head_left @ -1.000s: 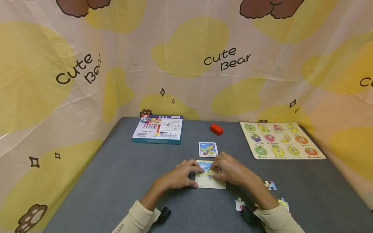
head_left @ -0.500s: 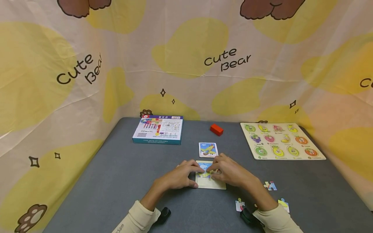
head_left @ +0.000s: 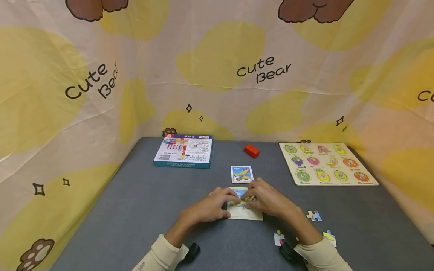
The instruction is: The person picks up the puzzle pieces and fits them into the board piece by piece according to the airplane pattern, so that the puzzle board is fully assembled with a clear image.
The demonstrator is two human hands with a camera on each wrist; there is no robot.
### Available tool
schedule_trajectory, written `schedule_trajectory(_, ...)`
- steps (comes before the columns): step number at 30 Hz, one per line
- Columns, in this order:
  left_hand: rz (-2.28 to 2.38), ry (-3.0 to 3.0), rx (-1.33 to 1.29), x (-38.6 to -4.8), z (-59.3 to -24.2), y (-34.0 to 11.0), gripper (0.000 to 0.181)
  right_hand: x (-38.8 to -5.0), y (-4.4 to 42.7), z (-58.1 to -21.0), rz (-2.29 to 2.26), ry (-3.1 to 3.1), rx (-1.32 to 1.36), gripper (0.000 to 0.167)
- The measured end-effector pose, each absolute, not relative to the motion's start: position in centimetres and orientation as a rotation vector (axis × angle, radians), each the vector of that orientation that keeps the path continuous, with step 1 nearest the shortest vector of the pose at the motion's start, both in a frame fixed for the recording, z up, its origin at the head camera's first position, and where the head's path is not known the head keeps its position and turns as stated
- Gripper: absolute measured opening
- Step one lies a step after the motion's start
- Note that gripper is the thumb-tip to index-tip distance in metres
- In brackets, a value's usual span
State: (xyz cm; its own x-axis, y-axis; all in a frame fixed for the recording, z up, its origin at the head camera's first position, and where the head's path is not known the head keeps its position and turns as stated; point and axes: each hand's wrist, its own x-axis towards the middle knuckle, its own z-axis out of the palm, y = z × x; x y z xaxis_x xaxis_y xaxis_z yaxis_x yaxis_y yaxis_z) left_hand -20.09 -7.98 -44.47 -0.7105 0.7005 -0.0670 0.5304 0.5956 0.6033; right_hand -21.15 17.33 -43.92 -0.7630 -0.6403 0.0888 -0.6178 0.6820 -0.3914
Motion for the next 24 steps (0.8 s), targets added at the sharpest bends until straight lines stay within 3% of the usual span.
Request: schedule_trajectory(24,0.591,2.531,1.058,-19.1,-44.1,-7.3,0.060,-21.0,18.8,-43.5,-0.693,2.836,-0.979,0.026)
